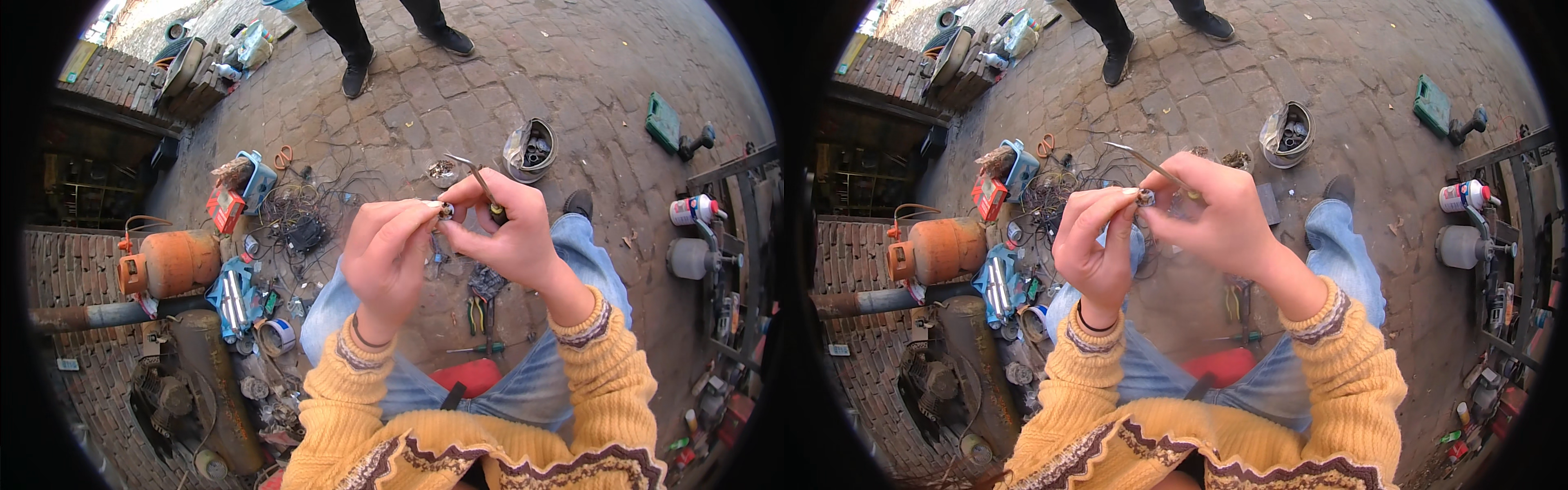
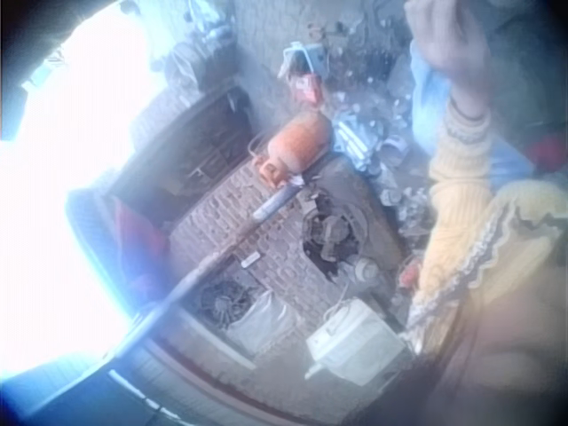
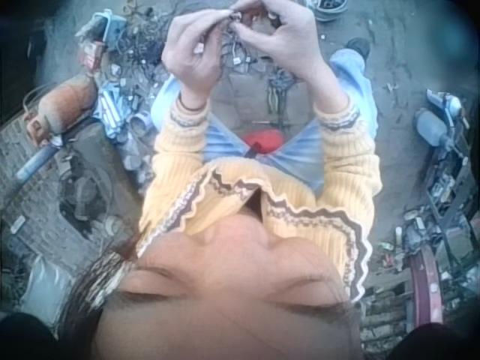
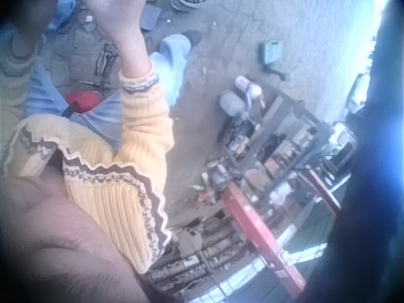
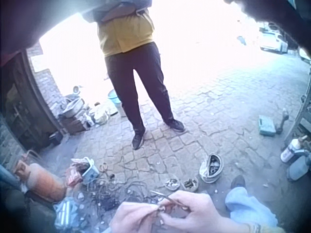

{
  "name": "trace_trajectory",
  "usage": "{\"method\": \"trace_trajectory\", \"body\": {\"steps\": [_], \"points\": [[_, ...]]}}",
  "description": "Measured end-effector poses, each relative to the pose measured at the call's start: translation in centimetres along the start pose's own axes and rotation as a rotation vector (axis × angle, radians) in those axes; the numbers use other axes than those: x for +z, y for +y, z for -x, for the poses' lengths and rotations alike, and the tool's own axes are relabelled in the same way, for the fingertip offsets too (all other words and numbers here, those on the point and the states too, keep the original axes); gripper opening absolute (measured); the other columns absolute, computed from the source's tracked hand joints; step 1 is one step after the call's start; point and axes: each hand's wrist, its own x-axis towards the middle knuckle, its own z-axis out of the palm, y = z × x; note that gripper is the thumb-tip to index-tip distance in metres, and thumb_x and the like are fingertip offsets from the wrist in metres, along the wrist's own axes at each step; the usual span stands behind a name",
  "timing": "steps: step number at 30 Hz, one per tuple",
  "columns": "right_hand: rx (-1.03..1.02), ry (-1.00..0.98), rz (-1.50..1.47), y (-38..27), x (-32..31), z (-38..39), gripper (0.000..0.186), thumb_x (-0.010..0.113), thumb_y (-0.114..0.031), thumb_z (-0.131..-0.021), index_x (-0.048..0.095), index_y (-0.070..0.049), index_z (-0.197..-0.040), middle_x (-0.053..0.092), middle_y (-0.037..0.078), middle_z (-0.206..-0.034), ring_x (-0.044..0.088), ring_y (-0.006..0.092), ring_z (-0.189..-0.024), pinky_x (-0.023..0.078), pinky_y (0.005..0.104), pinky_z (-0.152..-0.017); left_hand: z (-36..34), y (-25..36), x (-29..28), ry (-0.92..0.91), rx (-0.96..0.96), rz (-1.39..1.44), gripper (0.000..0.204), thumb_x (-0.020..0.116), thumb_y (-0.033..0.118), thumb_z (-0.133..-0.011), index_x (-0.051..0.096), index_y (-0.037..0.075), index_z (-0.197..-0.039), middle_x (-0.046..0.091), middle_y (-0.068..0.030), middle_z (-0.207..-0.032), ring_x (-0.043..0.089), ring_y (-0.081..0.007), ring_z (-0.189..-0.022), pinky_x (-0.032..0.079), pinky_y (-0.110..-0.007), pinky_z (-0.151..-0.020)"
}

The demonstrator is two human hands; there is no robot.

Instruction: The person sits on a low stool and uses a small metal tool to manipulate a cylindrical electronic component. They repeatedly probe and adjust the interior of the component with the tool, occasionally rotating it in their hands. The task continues throughout the clip without a visible final assembly or placement.

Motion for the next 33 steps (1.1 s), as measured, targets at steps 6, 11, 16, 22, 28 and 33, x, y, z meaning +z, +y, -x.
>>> {"method": "trace_trajectory", "body": {"steps": [6,11,16,22,28,33], "points": [[-0.103,-0.032,0.078,0.4,-0.7,-0.6,0.025,0.081,-0.007,-0.074,0.071,-0.002,-0.097,0.068,0.007,-0.085,0.067,0.0151,-0.074,0.049,0.0264,-0.059,-0.2,-0.1,-0.2,-0.024,-0.084,0.033,0.021,0.073,-0.007,-0.081,0.073,0.0,-0.102,0.071,-0.0118,-0.095,0.068,-0.0219,-0.081,0.054,-0.03,-0.069],[-0.106,-0.056,0.138,0.7,-1.0,-0.5,0.023,0.078,-0.008,-0.077,0.071,-0.002,-0.098,0.071,0.01,-0.091,0.07,0.0198,-0.077,0.053,0.0284,-0.062,-0.4,-0.6,-0.5,-0.087,-0.077,0.034,0.021,0.073,-0.006,-0.082,0.073,0.0,-0.101,0.072,-0.0119,-0.094,0.07,-0.0215,-0.079,0.055,-0.029,-0.067],[-0.205,-0.06,0.208,1.4,-1.0,-0.5,0.02,0.076,-0.007,-0.079,0.071,-0.004,-0.098,0.072,0.01,-0.09,0.07,0.0244,-0.075,0.055,0.0306,-0.063,-0.3,-0.5,-0.6,-0.144,-0.129,0.007,0.018,0.074,-0.005,-0.08,0.072,0.001,-0.098,0.072,-0.0116,-0.091,0.07,-0.0221,-0.078,0.056,-0.029,-0.068],[-0.287,-0.013,0.247,1.9,-0.7,-0.4,0.02,0.076,-0.007,-0.077,0.071,-0.005,-0.097,0.072,0.009,-0.089,0.07,0.0245,-0.074,0.055,0.0306,-0.061,-0.2,-0.9,-0.4,-0.08,0.001,-0.085,0.021,0.076,-0.003,-0.077,0.072,0.002,-0.097,0.072,-0.0112,-0.09,0.071,-0.0237,-0.077,0.056,-0.03,-0.068],[-0.358,0.044,0.265,2.0,-0.2,-0.2,0.022,0.077,-0.006,-0.076,0.071,-0.004,-0.096,0.072,0.009,-0.088,0.071,0.025,-0.073,0.056,0.0313,-0.061,0.5,-0.3,0.4,0.054,0.09,-0.2,0.024,0.077,-0.005,-0.073,0.073,0.002,-0.095,0.073,-0.0102,-0.09,0.071,-0.0229,-0.078,0.057,-0.031,-0.07],[-0.169,0.041,0.138,1.1,0.2,0.2,0.023,0.078,-0.007,-0.076,0.073,-0.004,-0.098,0.071,0.006,-0.083,0.061,0.0146,-0.061,0.047,0.0263,-0.052,0.4,0.1,0.6,0.092,0.082,-0.236,0.024,0.077,-0.004,-0.072,0.072,0.003,-0.094,0.072,-0.0089,-0.088,0.07,-0.0232,-0.075,0.055,-0.031,-0.066]]}}
